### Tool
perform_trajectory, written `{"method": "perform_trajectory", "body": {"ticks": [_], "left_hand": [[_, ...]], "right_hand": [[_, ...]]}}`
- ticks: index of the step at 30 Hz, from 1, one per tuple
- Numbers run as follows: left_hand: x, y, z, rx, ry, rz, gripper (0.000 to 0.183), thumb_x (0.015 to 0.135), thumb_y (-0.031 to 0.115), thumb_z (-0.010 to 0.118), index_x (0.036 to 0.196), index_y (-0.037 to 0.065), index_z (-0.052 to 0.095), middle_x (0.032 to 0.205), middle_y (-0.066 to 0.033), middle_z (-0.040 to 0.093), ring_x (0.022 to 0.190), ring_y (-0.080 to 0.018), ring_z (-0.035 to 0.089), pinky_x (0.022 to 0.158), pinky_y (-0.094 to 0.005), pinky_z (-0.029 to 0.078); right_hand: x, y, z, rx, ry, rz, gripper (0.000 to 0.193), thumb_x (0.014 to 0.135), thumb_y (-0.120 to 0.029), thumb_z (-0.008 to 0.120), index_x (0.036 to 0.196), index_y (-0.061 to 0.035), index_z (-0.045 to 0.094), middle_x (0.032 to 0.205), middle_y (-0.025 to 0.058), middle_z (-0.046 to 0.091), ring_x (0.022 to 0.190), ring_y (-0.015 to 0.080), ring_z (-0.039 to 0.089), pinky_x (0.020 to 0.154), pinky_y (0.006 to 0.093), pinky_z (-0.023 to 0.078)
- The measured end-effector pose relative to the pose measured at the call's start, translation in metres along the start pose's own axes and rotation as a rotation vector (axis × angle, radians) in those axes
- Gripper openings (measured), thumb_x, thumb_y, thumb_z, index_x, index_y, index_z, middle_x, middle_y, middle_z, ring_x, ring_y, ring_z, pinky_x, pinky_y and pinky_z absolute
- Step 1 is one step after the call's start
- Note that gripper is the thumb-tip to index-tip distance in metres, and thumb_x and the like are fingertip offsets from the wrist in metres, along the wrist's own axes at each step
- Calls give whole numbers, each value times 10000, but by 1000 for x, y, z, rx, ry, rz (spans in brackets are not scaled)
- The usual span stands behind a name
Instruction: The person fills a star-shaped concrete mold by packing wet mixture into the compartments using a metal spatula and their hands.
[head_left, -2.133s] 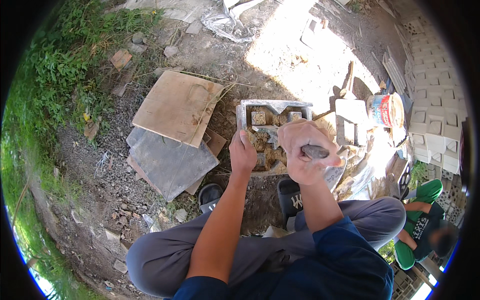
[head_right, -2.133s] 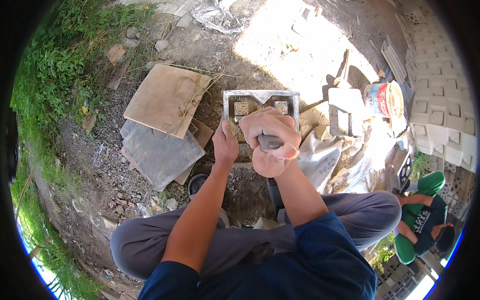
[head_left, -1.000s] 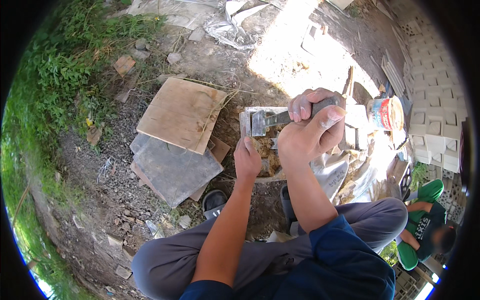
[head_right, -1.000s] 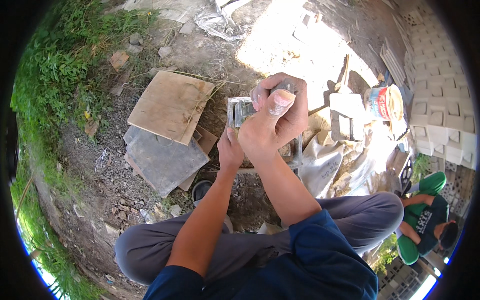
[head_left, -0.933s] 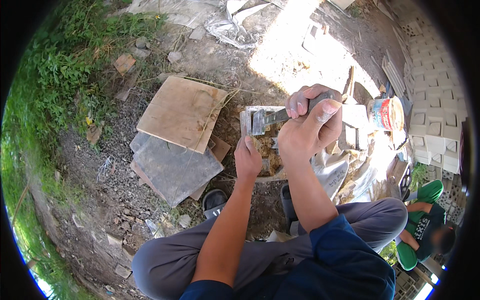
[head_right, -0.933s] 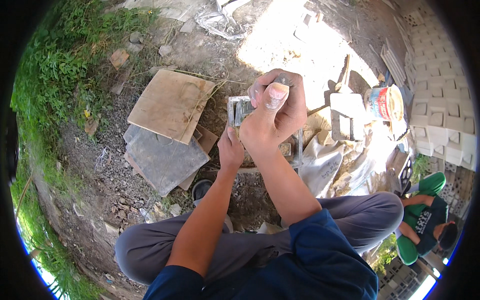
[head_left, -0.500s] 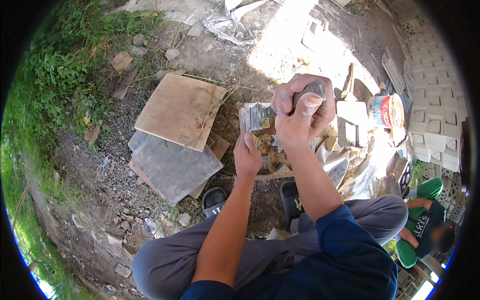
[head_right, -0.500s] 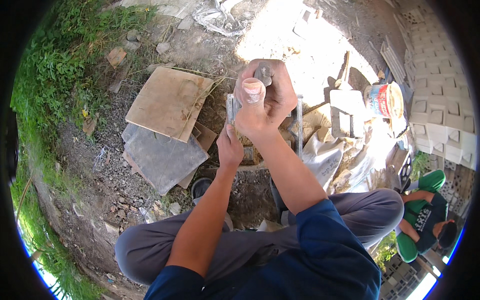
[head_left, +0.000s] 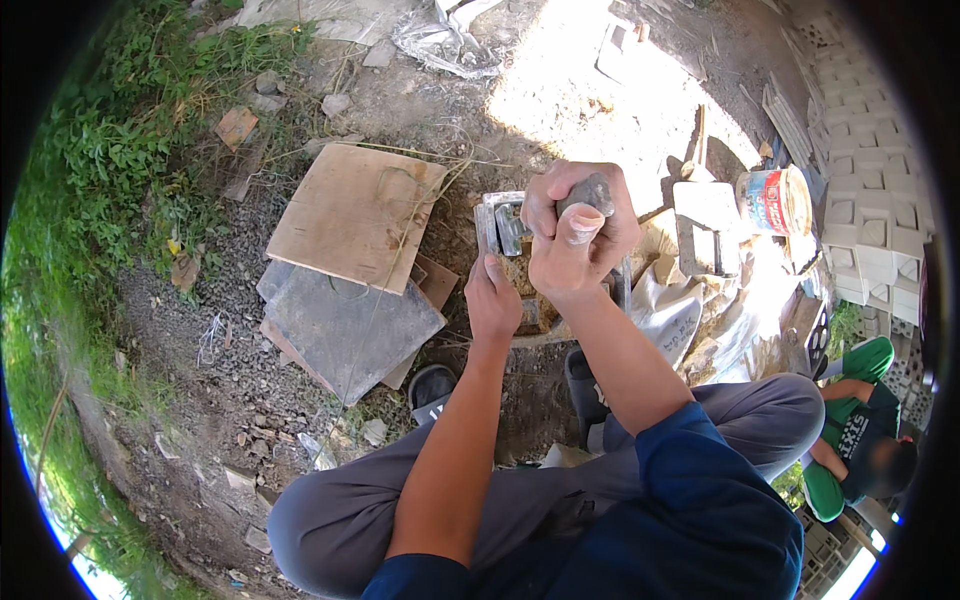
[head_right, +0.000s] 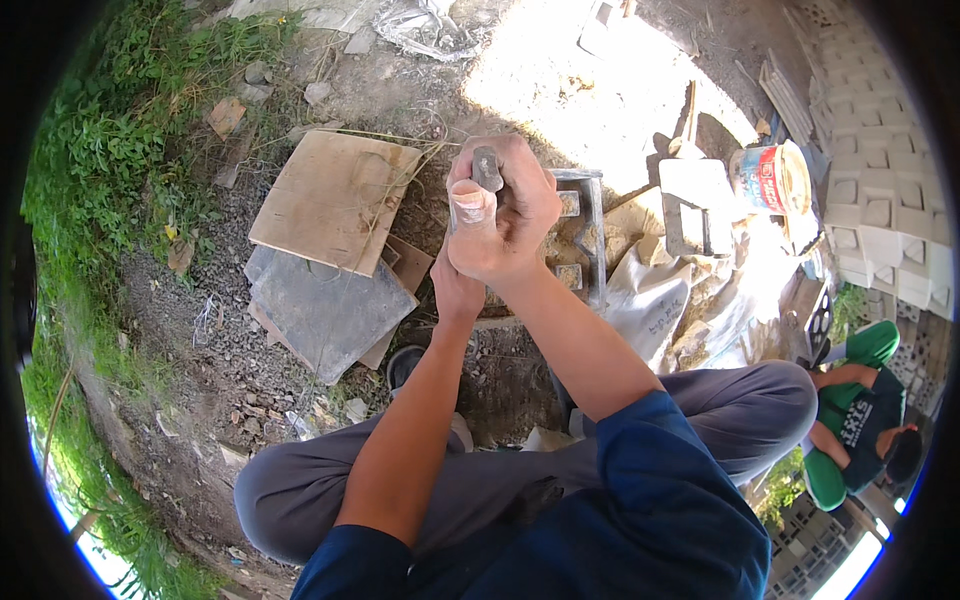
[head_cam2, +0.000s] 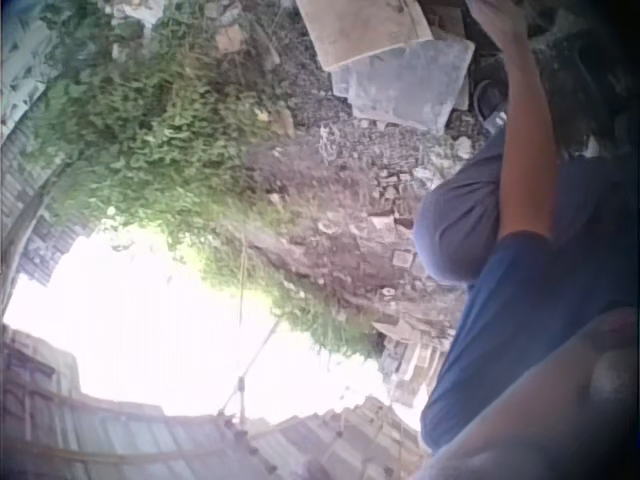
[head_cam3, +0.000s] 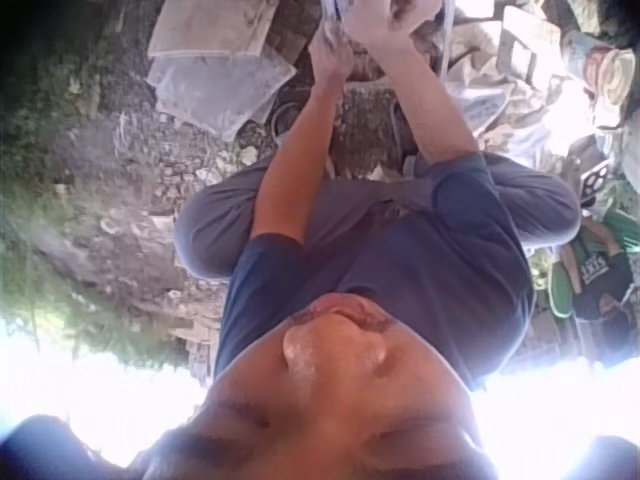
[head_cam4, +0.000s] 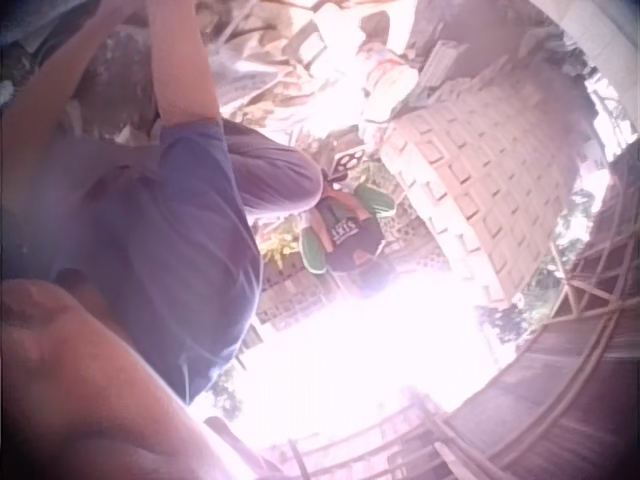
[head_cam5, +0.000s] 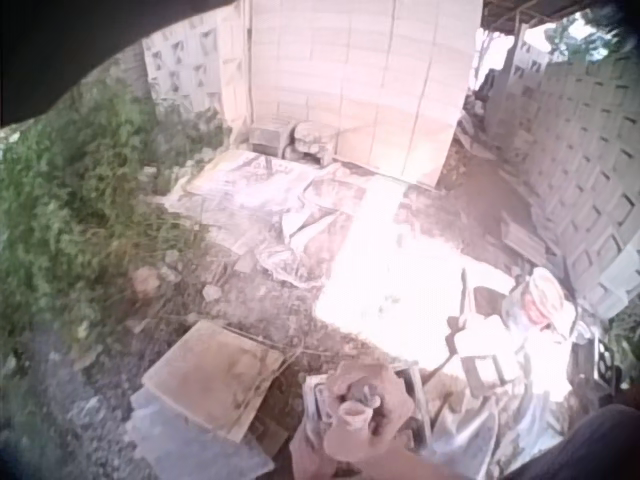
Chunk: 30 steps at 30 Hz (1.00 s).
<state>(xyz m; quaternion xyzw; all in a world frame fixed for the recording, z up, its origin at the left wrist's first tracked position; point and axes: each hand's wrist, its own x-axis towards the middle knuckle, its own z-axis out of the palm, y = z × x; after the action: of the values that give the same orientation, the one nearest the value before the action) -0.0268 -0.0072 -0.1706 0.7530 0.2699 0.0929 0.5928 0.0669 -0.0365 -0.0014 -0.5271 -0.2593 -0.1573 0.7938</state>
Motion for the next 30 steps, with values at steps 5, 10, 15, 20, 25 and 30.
{"method": "perform_trajectory", "body": {"ticks": [5,10,15,20,25,30], "left_hand": [[-5,-8,-5,19,22,33,487,1055,239,281,1407,-44,463,1222,-298,610,1137,-472,568,956,-470,453],[-2,-17,-5,121,-16,62,464,1053,235,289,1398,-6,484,1068,-294,623,971,-490,576,834,-497,452],[-4,3,-4,3,30,16,456,1052,220,296,1412,-5,465,1064,-285,619,970,-483,571,833,-489,455],[-2,10,-4,-70,12,-29,461,1053,231,302,1389,-32,477,1113,-300,615,1008,-496,571,856,-486,460],[-3,11,0,-9,66,-32,469,1060,277,294,1230,-65,566,979,-293,640,886,-484,580,809,-480,452],[-5,13,-9,22,84,-37,488,1065,301,284,1185,-67,579,919,-282,622,840,-466,569,770,-499,431]], "right_hand": [[-6,-9,-5,-57,-169,43,386,954,-351,647,893,8,519,652,16,494,540,65,418,480,231,319],[-12,-14,-2,-25,-281,-29,519,961,-481,603,946,21,474,665,36,462,532,79,395,478,249,305],[-25,-16,-18,-56,-219,-80,541,982,-534,499,988,4,448,658,53,447,526,113,364,478,283,332],[-20,-21,-13,-15,-195,-41,561,972,-588,463,1019,-30,455,653,24,423,523,105,364,473,289,339],[35,-58,-8,366,-71,-43,753,910,-734,352,1041,-6,495,601,-4,384,461,77,298,430,255,267],[11,-46,-20,240,-61,30,648,980,-599,408,947,45,482,608,11,393,472,59,293,446,247,263]]}}
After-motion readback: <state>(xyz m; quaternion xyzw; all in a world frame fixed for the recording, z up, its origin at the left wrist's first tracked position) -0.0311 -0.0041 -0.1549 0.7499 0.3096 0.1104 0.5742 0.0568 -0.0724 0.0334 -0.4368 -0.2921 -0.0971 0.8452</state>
